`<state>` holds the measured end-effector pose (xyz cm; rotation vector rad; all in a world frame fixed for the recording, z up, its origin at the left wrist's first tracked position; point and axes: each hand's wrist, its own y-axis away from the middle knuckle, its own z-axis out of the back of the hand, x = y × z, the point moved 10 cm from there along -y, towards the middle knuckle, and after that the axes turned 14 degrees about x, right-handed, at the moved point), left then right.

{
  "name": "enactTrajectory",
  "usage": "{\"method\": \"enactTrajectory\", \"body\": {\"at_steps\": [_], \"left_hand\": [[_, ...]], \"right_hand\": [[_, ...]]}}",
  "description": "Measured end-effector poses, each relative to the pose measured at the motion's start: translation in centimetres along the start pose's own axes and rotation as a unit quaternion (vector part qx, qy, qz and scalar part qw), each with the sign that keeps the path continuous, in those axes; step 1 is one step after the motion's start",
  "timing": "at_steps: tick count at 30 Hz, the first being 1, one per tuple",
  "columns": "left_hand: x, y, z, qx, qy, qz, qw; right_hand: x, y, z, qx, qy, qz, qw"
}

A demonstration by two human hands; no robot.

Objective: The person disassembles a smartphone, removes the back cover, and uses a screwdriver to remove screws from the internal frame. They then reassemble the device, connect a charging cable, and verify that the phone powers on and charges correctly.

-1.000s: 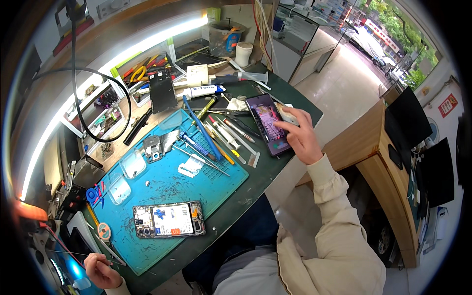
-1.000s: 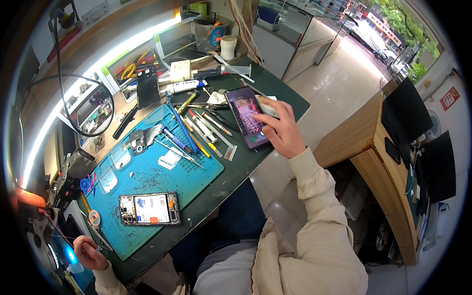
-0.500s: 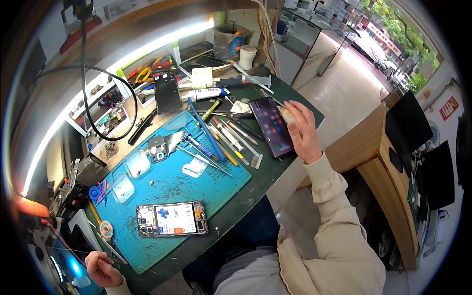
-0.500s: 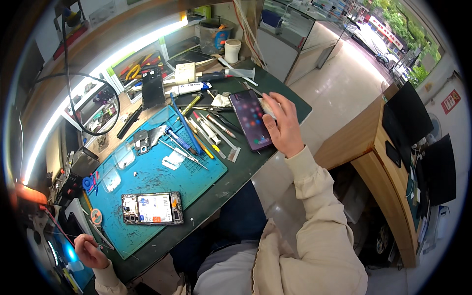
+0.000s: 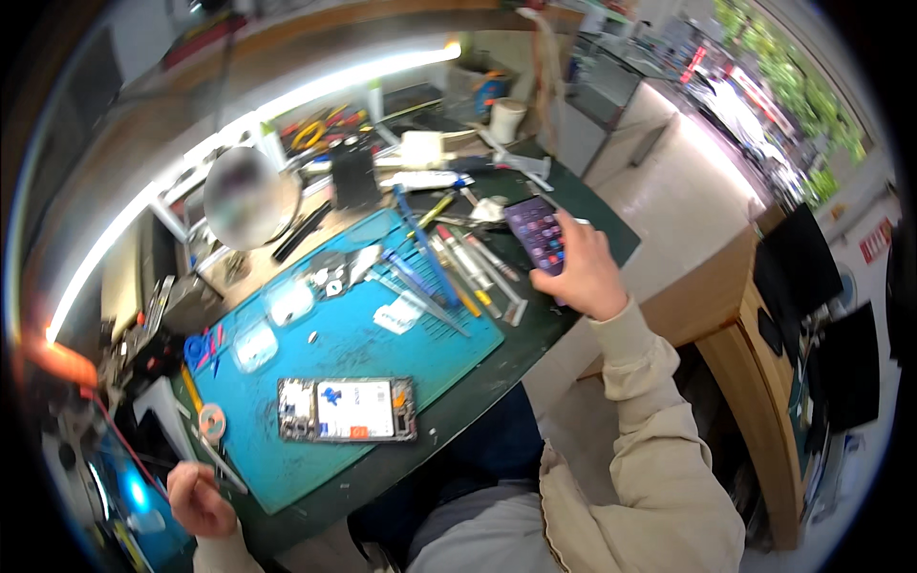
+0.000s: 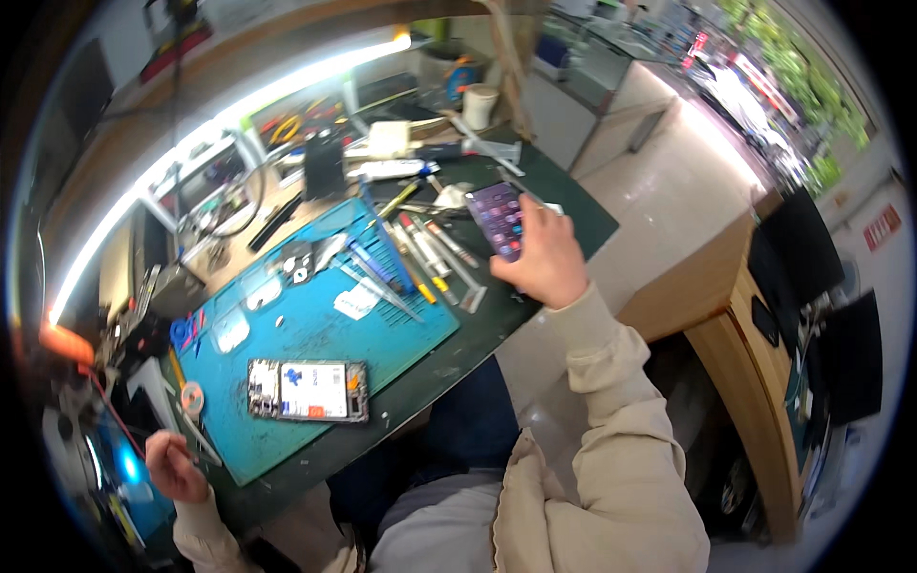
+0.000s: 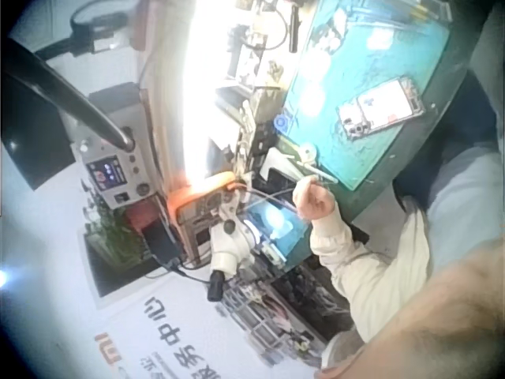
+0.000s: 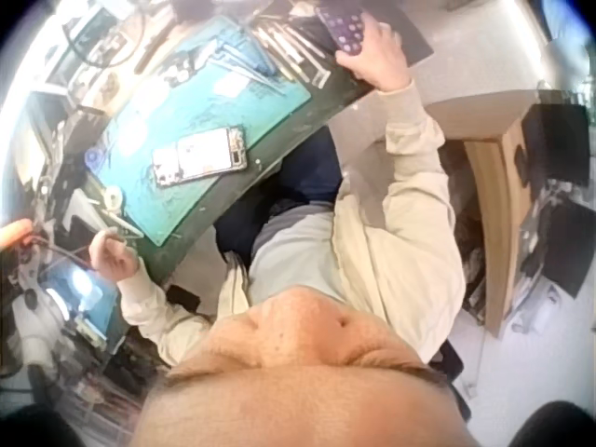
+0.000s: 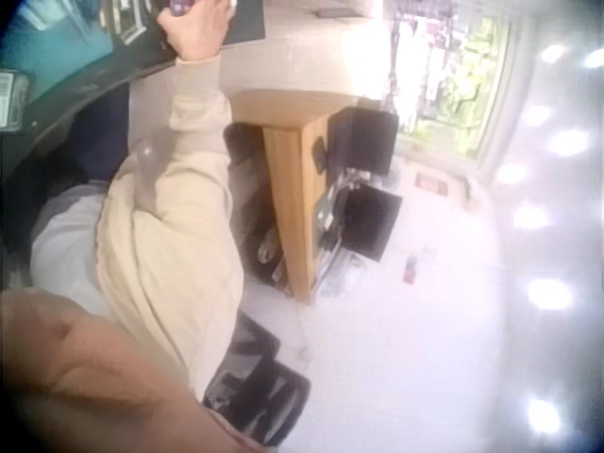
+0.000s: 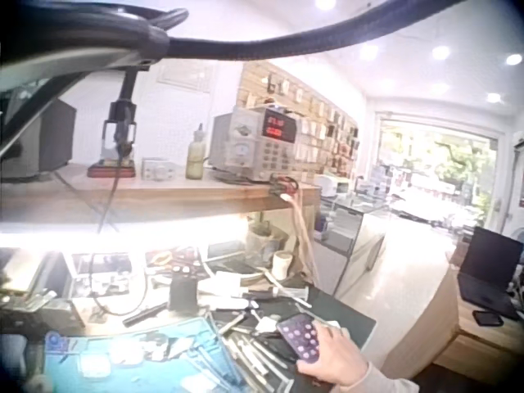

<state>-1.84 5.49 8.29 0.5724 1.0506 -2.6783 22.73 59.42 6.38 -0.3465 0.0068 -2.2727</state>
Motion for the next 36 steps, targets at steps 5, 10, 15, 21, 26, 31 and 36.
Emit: {"method": "enactTrajectory", "body": {"at_steps": [5,10,15,21,26,31,36], "left_hand": [[-0.3,-0.2,-0.8,0.023,-0.016,-0.004,1.0],[-1.2,-1.2,-1.2,0.012,-0.032,-0.013,0.999],[-1.3,-1.2,-1.2,0.004,-0.043,-0.009,0.999],[-1.8,-1.8,-1.2,-0.016,-0.095,-0.036,0.995],[-5.2,-3.4,0.0,0.015,-0.191,-0.097,0.977],[-8.0,-3.4,1.9,0.028,-0.207,-0.109,0.972],[-7.9,-4.0,3.0,-0.024,-0.166,-0.082,0.982]], "right_hand": [[-0.6,-1.3,0.8,-0.003,0.001,0.023,1.0],[-2.4,-2.3,-0.1,0.018,-0.055,0.0,0.998],[-0.9,-2.0,0.2,0.015,-0.021,0.054,0.998],[19.0,6.3,0.2,0.065,-0.06,0.333,0.939],[27.9,10.3,-4.3,0.171,0.003,0.433,0.885],[28.9,10.5,-4.4,0.201,0.035,0.441,0.874],[27.6,6.8,-2.7,0.168,-0.115,0.441,0.874]]}}
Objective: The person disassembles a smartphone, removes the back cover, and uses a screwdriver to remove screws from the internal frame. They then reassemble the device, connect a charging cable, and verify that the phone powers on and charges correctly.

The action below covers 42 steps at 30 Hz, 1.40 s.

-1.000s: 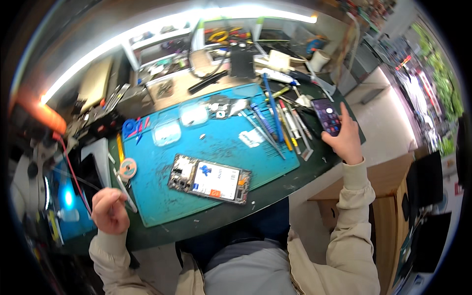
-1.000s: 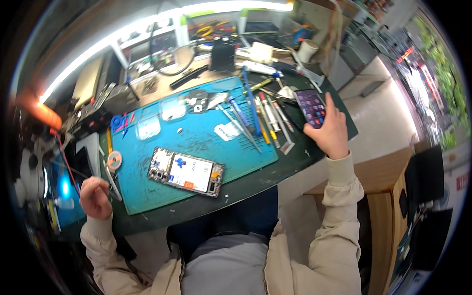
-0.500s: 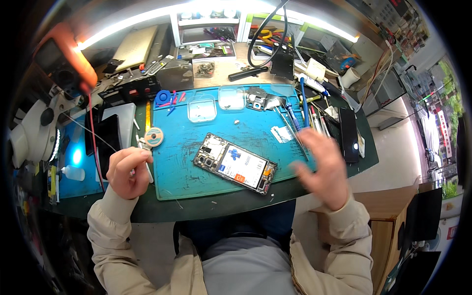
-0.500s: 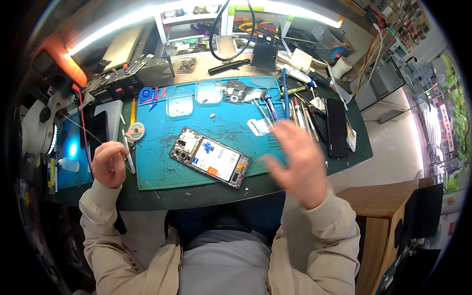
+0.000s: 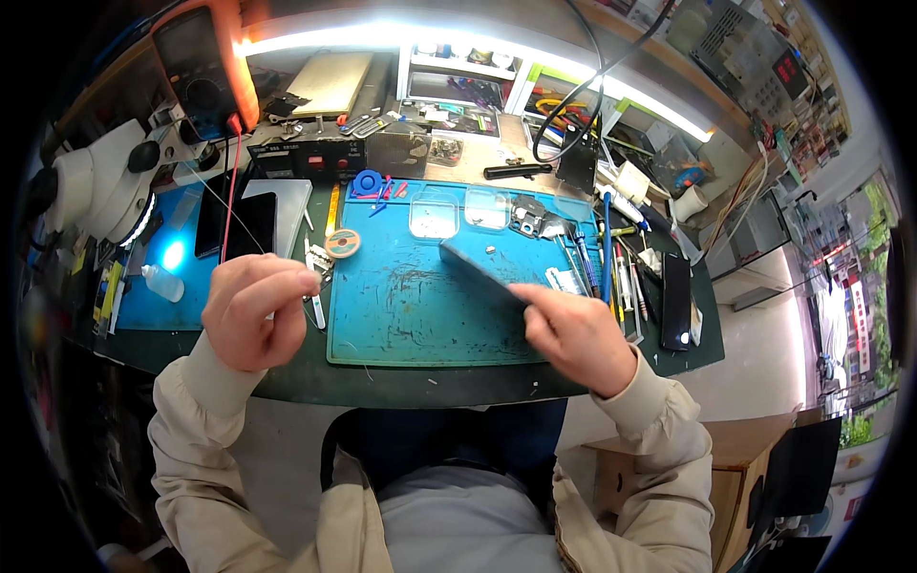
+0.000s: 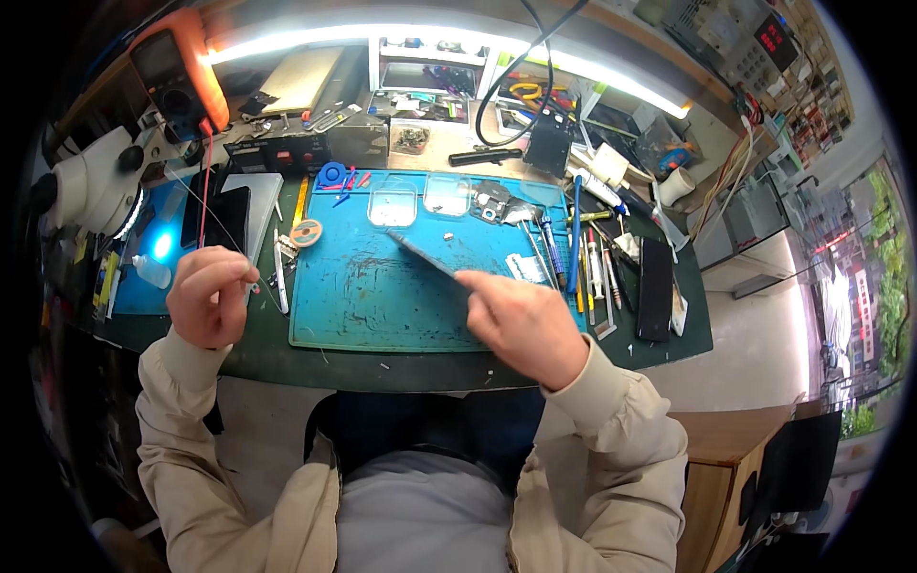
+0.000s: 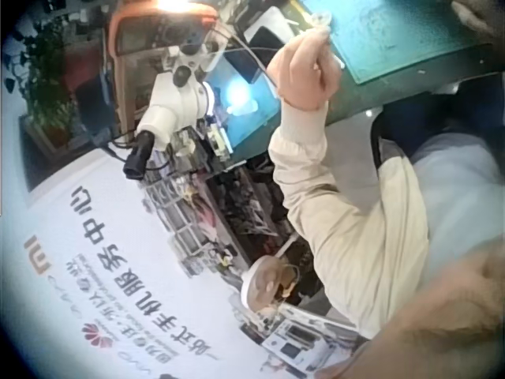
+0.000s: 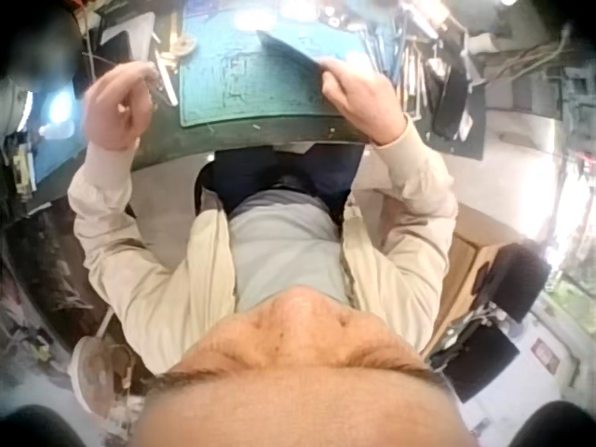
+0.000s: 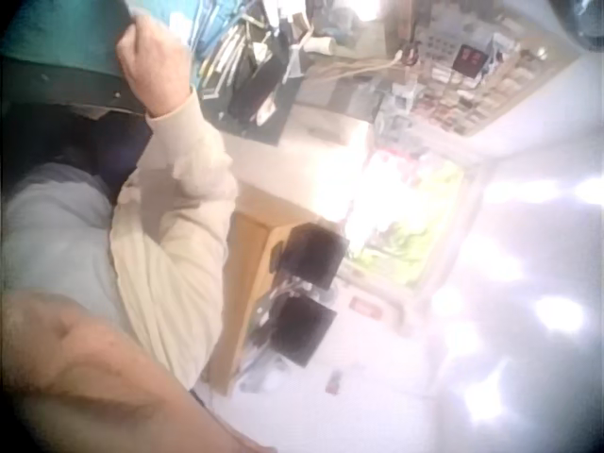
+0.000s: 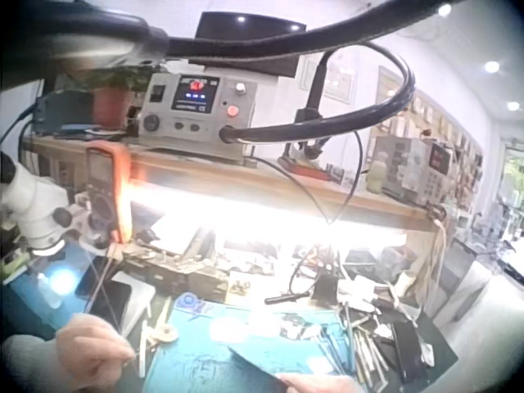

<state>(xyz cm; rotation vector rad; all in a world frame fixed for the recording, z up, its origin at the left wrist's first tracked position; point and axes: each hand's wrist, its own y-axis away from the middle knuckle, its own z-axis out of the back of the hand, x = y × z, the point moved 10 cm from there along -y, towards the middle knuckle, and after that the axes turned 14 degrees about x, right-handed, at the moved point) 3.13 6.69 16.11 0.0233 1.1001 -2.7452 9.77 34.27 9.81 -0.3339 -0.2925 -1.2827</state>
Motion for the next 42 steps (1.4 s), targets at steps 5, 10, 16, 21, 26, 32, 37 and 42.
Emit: {"method": "enactTrajectory", "body": {"at_steps": [5,10,16,21,26,32,37,42], "left_hand": [[0.7,-1.3,-1.7,-0.014,0.077,0.019,0.997],[3.9,-1.5,-9.8,0.14,0.359,0.296,0.874],[1.7,-4.1,-16.1,0.12,0.69,0.22,0.679],[5.1,-3.1,-15.8,0.014,0.614,0.286,0.735],[5.6,-1.9,-16.5,0.071,0.57,0.307,0.759],[4.9,-0.2,-17.9,0.1,0.601,0.334,0.719],[4.2,0.1,-19.0,0.11,0.654,0.362,0.654],[5.2,1.4,-19.5,0.142,0.588,0.381,0.699]], "right_hand": [[-5.2,-0.5,0.3,0.004,-0.126,-0.102,0.987],[-6.8,-1.1,-0.1,-0.051,-0.48,-0.033,0.875],[-2.3,-5.5,-2.1,-0.005,-0.644,0.039,0.764],[-2.1,-8.0,-2.4,-0.003,-0.572,0.044,0.819],[-3.9,-9.4,-4.4,0.016,-0.508,0.029,0.861],[-3.7,-7.8,-5.4,-0.03,-0.561,0.034,0.827],[-3.2,-7.0,-2.1,-0.109,-0.457,0.064,0.88],[-2.5,-6.7,-1.6,-0.136,-0.383,0.132,0.904]]}}
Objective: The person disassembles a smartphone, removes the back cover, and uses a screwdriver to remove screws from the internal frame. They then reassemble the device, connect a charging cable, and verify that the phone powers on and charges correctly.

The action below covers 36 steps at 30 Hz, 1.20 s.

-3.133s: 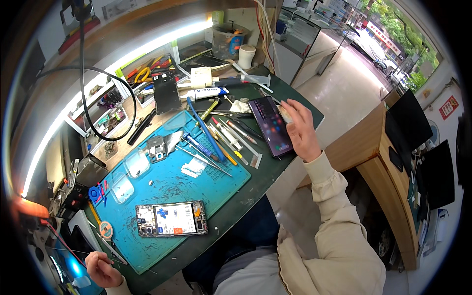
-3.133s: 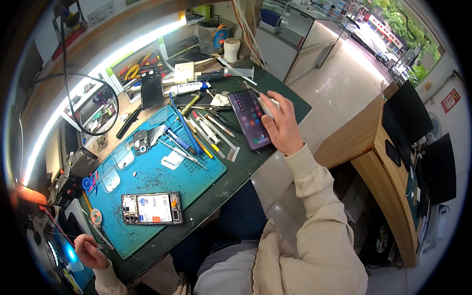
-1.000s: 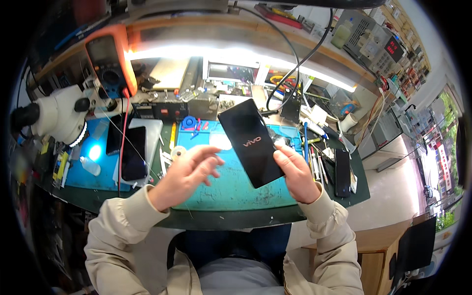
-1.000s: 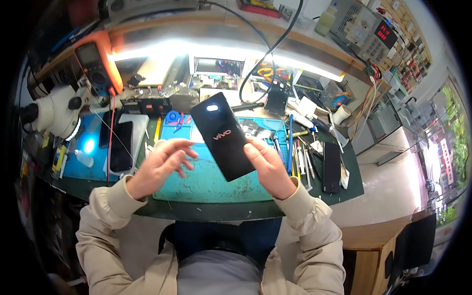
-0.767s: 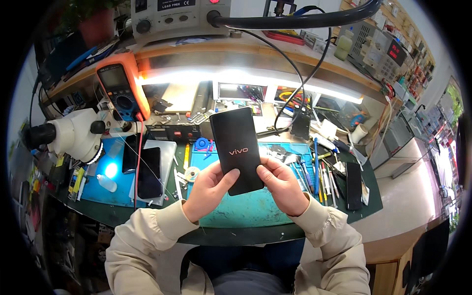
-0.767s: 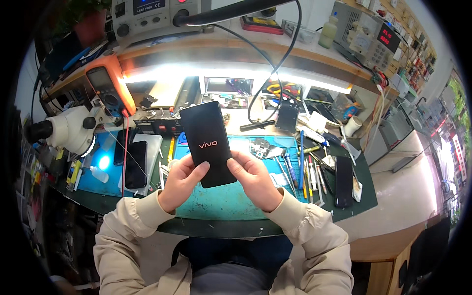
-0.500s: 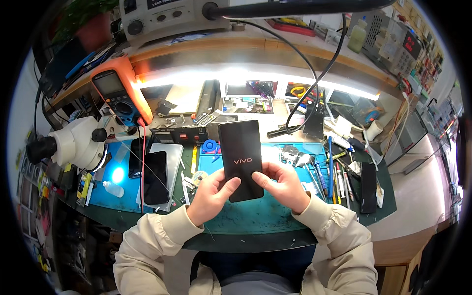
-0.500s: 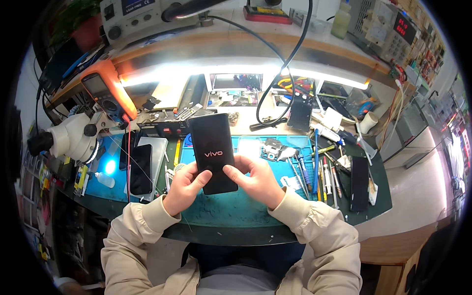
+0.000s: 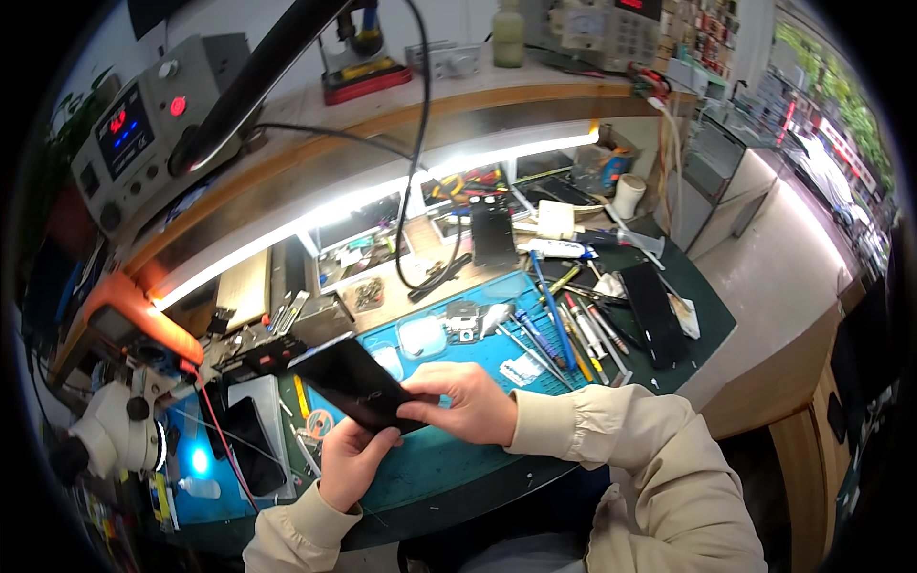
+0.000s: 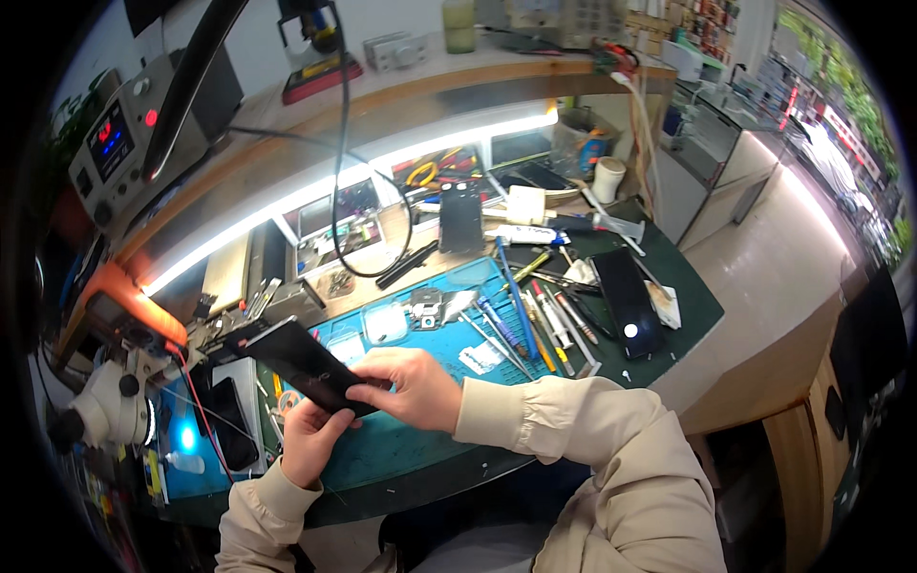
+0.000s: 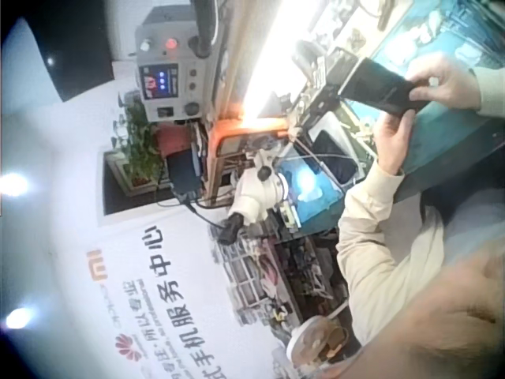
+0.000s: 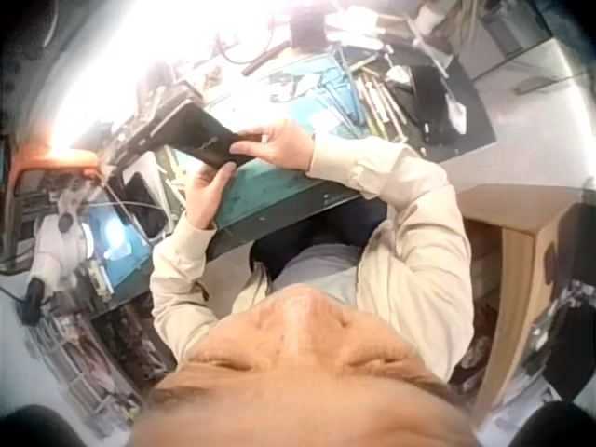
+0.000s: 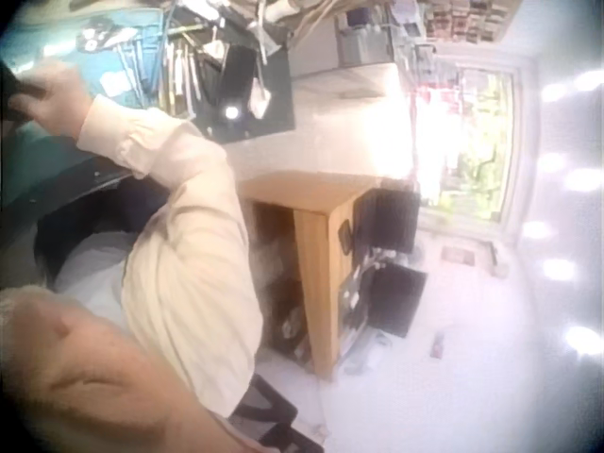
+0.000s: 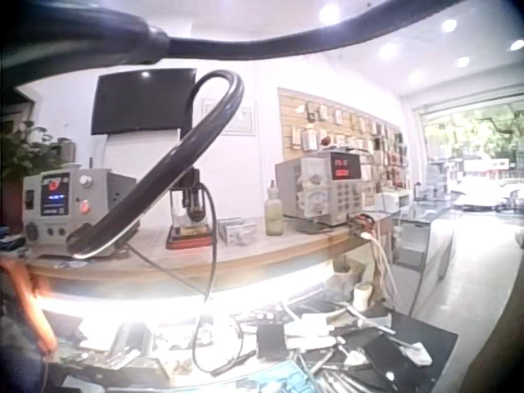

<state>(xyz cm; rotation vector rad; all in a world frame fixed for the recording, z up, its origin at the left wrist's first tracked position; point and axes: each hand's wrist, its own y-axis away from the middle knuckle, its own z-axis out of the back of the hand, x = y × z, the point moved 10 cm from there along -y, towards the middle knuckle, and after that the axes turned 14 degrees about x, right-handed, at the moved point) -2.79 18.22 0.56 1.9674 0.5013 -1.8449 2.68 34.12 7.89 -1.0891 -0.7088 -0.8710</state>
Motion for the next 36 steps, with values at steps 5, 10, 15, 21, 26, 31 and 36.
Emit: {"method": "enactTrajectory", "body": {"at_steps": [5,10,15,21,26,31,36], "left_hand": [[-0.5,-0.5,-0.2,-0.002,0.016,-0.044,0.999],[-2.7,0.2,0.3,-0.053,-0.111,-0.085,0.989],[-5.5,0.6,0.0,-0.035,-0.269,-0.18,0.946],[-3.0,0.0,1.4,-0.057,0.03,-0.107,0.992],[0.0,-0.3,-1.2,0.056,0.339,0.08,0.936],[1.0,0.5,-0.3,0.034,0.207,0.113,0.971],[-0.3,0.1,1.0,0.018,0.252,0.114,0.961]], "right_hand": [[1.0,-0.1,0.1,0.005,0.044,0.0,0.999],[2.8,-0.1,-0.3,0.001,0.122,0.077,0.99],[5.7,0.8,-1.1,-0.002,0.3,0.154,0.942],[8.2,2.3,-2.5,0.03,0.427,0.24,0.871],[8.3,2.6,-3.4,0.056,0.477,0.27,0.834],[7.9,1.5,-4.0,0.105,0.518,0.273,0.804],[7.3,-1.1,8.2,-0.127,0.501,0.109,0.849]]}}
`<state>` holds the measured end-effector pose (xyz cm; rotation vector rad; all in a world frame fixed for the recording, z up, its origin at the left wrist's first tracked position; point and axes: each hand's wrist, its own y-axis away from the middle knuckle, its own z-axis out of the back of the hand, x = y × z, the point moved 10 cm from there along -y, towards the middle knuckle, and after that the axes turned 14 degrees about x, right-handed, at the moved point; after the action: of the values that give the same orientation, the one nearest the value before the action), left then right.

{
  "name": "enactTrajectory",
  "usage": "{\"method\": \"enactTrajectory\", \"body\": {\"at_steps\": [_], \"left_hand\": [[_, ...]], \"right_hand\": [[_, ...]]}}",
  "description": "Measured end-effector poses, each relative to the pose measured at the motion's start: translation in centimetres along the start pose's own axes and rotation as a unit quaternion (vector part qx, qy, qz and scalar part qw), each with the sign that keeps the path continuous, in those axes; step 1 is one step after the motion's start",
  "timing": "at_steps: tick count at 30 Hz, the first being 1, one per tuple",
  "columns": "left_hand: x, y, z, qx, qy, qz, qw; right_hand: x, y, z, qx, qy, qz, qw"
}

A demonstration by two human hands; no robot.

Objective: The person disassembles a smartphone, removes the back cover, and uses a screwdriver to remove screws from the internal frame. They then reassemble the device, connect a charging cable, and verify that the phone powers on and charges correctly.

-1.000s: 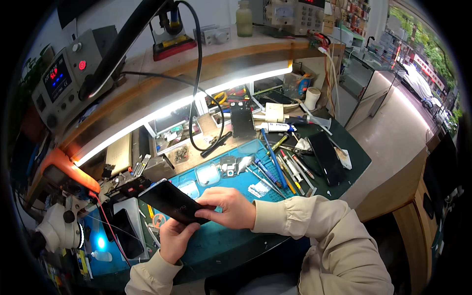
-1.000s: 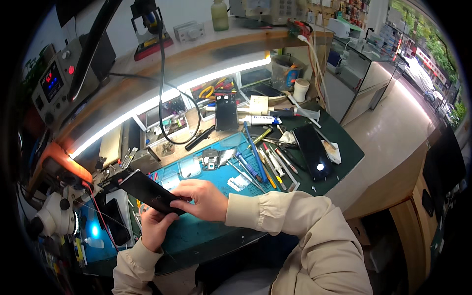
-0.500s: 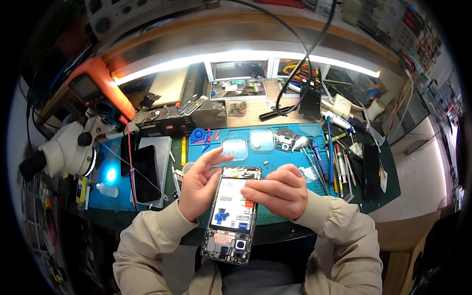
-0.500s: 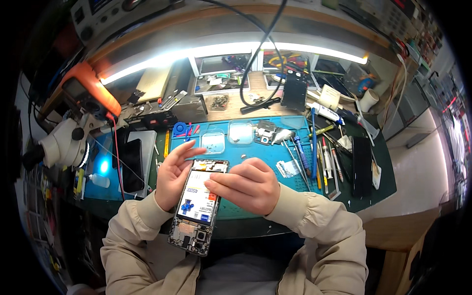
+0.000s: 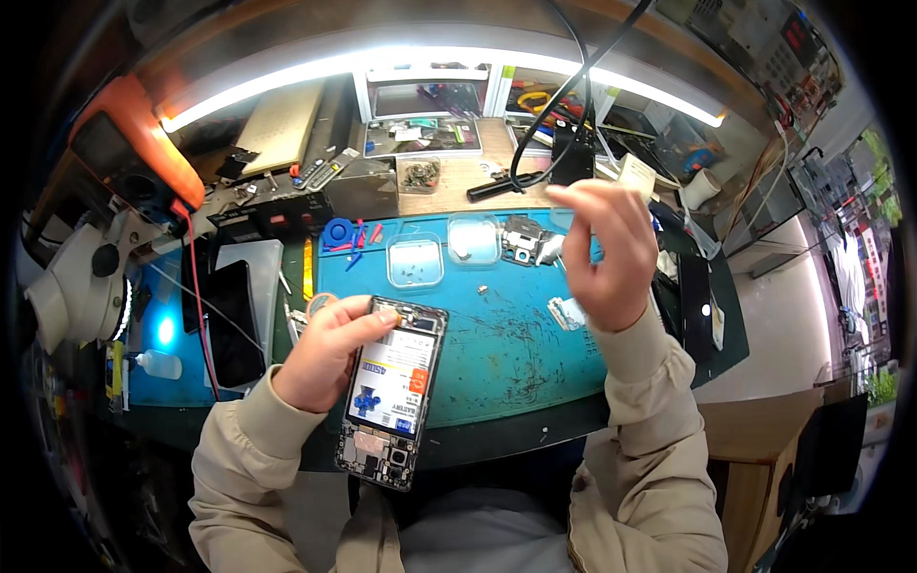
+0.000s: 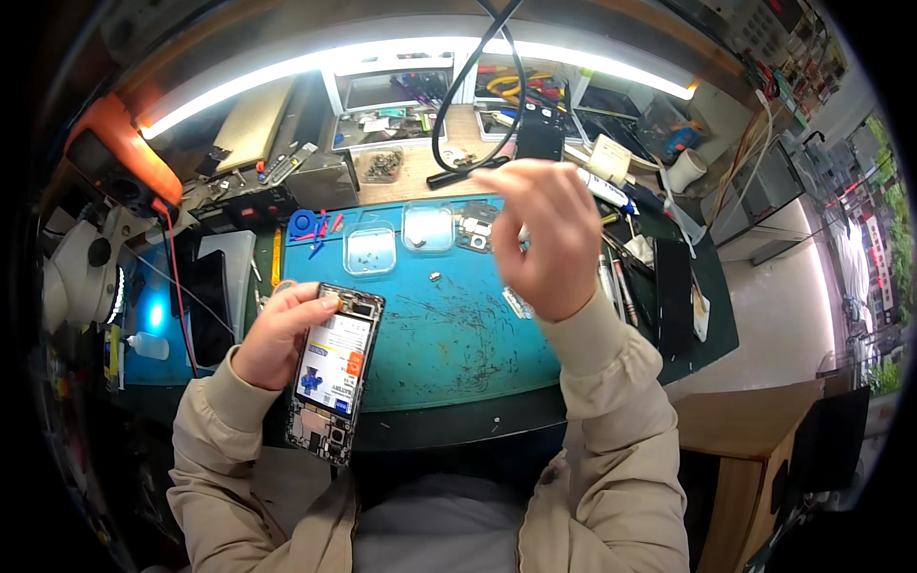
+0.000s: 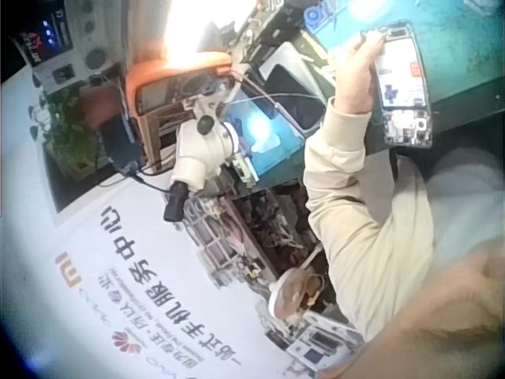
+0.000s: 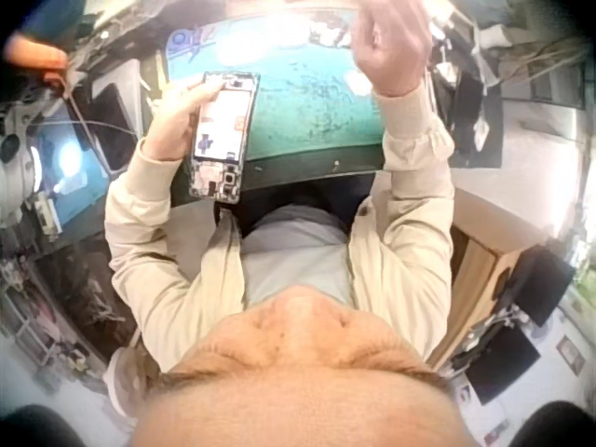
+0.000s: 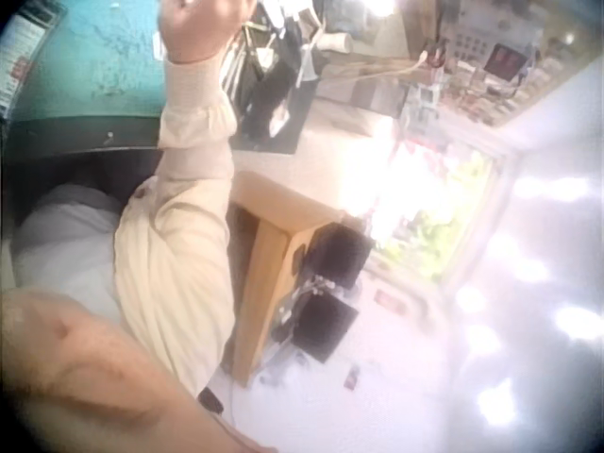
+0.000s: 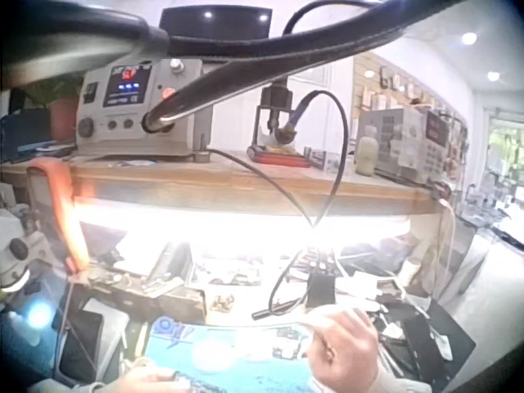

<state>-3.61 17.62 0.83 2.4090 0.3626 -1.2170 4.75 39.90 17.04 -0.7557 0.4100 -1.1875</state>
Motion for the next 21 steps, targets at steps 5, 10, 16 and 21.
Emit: {"method": "enactTrajectory", "body": {"at_steps": [5,10,16,21], "left_hand": [[-1.2,0.1,2.0,-0.041,-0.028,-0.038,0.998],[-3.8,0.9,3.0,-0.051,-0.036,-0.095,0.993],[-5.1,0.9,2.5,-0.015,-0.043,-0.082,0.996],[-3.8,-0.3,0.3,0.025,-0.124,0.004,0.992]], "right_hand": [[-7.0,1.7,-2.6,0.121,-0.05,-0.217,0.967],[-10.5,3.1,-1.5,0.155,-0.02,-0.285,0.946],[-12.4,5.3,2.9,0.177,0.009,-0.386,0.906],[-12.4,7.1,6.2,0.18,0.037,-0.401,0.898]]}}
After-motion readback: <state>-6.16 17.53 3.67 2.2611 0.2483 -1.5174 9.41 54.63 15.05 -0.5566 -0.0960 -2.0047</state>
